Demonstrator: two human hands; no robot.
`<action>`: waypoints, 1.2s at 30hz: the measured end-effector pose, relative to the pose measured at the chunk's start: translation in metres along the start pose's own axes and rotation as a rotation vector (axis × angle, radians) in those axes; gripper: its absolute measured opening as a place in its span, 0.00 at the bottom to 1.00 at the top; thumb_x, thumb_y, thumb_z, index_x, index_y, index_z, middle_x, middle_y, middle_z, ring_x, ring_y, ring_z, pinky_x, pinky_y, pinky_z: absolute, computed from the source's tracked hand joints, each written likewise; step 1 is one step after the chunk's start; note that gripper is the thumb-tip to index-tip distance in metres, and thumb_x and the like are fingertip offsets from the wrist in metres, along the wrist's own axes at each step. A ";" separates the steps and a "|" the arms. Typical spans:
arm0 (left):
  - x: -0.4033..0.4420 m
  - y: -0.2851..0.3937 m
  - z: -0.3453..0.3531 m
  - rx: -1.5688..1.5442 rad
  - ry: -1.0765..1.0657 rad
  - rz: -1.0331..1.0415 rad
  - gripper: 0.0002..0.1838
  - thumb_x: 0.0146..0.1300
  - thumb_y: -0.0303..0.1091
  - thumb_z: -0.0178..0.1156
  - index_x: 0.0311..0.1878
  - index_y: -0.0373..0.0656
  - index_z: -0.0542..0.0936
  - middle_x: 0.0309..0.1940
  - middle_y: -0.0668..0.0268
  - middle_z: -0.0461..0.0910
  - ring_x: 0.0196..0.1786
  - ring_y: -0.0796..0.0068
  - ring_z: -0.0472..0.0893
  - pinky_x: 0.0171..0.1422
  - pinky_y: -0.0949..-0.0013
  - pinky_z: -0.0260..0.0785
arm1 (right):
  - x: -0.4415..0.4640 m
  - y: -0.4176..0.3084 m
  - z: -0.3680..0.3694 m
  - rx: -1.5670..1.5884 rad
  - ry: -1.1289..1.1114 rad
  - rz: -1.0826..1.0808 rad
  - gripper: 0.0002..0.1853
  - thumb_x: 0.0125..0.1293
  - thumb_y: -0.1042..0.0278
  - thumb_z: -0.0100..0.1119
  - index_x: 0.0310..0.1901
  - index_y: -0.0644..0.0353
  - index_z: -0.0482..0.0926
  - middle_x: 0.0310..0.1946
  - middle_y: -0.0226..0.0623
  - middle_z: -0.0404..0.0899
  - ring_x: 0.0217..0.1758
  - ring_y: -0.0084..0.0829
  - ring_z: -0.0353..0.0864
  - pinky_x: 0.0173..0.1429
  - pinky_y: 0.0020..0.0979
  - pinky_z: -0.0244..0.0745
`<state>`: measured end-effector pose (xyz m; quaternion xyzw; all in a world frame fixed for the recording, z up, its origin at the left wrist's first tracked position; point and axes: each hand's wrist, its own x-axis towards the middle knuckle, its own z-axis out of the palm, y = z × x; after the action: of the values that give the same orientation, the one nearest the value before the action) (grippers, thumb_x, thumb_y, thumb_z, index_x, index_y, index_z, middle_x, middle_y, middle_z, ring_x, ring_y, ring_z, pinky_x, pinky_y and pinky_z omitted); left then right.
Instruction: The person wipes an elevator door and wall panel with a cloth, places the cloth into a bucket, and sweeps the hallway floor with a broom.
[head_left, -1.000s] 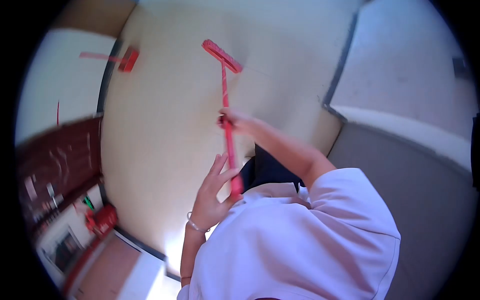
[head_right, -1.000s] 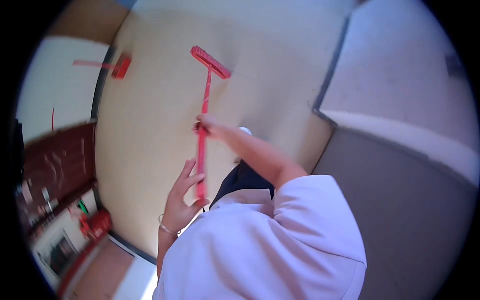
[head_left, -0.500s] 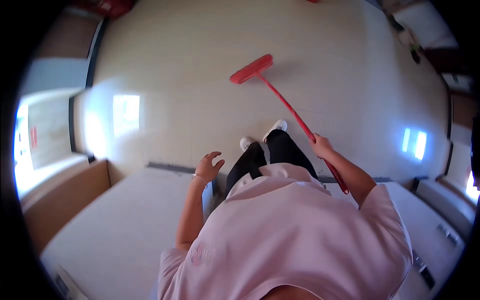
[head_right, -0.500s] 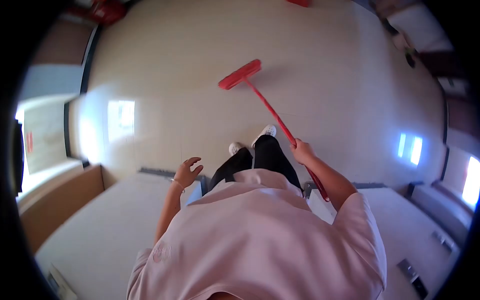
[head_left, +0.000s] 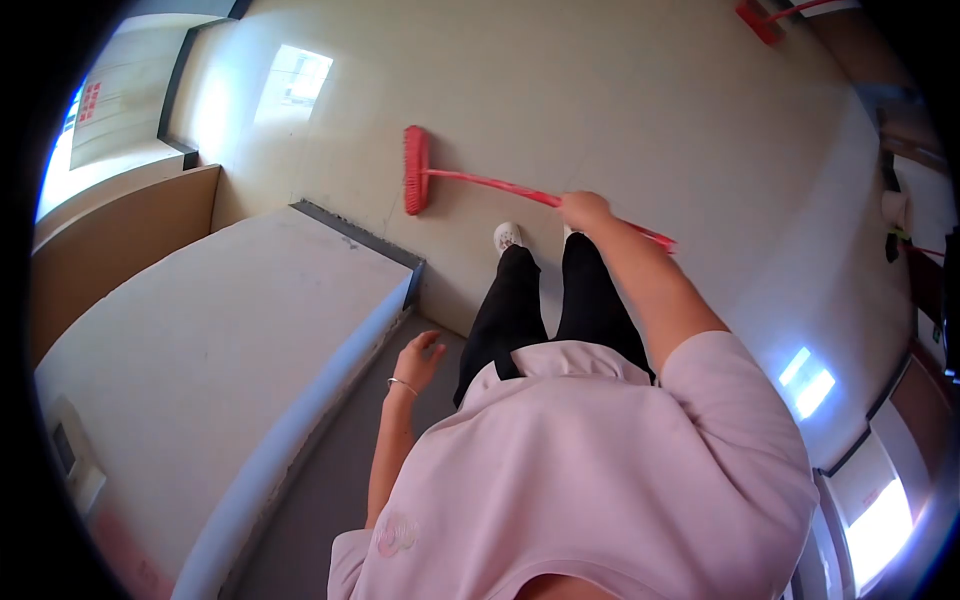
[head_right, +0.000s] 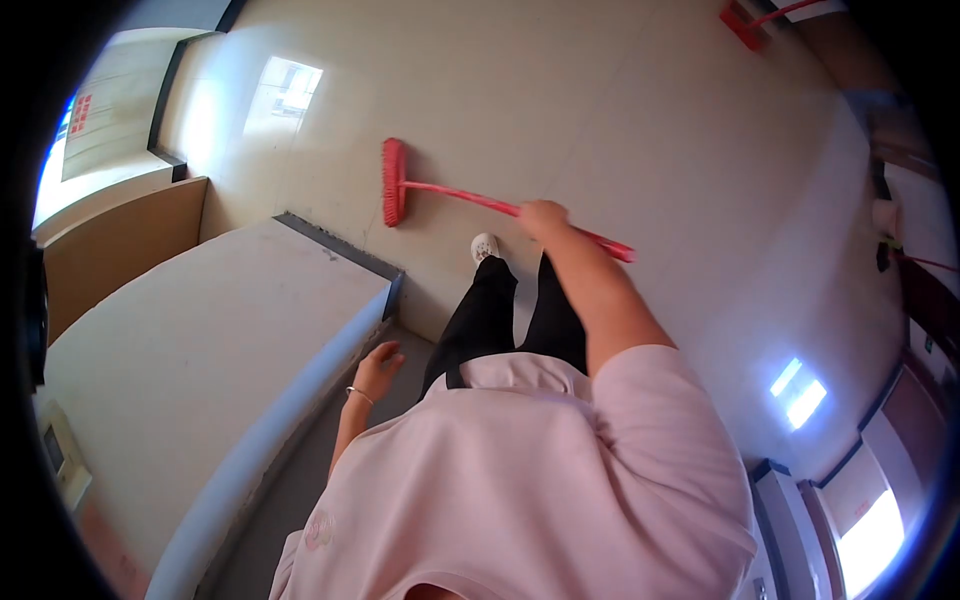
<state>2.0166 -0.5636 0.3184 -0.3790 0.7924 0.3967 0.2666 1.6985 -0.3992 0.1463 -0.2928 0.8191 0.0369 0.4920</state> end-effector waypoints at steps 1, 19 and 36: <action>0.000 -0.003 0.008 0.005 -0.056 -0.023 0.16 0.52 0.37 0.55 0.44 0.42 0.72 0.40 0.57 0.74 0.45 0.62 0.73 0.49 0.67 0.64 | -0.015 0.029 -0.003 -0.016 0.014 0.054 0.15 0.56 0.52 0.44 0.38 0.50 0.74 0.33 0.40 0.76 0.39 0.40 0.74 0.41 0.39 0.68; 0.114 0.112 -0.001 0.045 -0.016 0.274 0.16 0.54 0.38 0.53 0.44 0.41 0.72 0.41 0.58 0.74 0.45 0.63 0.74 0.49 0.68 0.65 | -0.280 0.257 0.001 0.354 0.360 0.461 0.12 0.54 0.60 0.47 0.38 0.50 0.73 0.28 0.45 0.75 0.34 0.45 0.74 0.38 0.40 0.69; 0.230 0.032 -0.175 -0.203 0.048 0.167 0.14 0.54 0.37 0.53 0.42 0.42 0.73 0.31 0.60 0.77 0.34 0.72 0.76 0.39 0.72 0.67 | 0.036 0.018 -0.169 0.199 0.134 0.342 0.17 0.54 0.52 0.45 0.35 0.54 0.77 0.31 0.44 0.76 0.38 0.39 0.76 0.40 0.38 0.69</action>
<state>1.8382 -0.7864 0.2607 -0.3463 0.7829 0.4867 0.1739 1.5445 -0.4592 0.1987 -0.1011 0.8873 0.0194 0.4496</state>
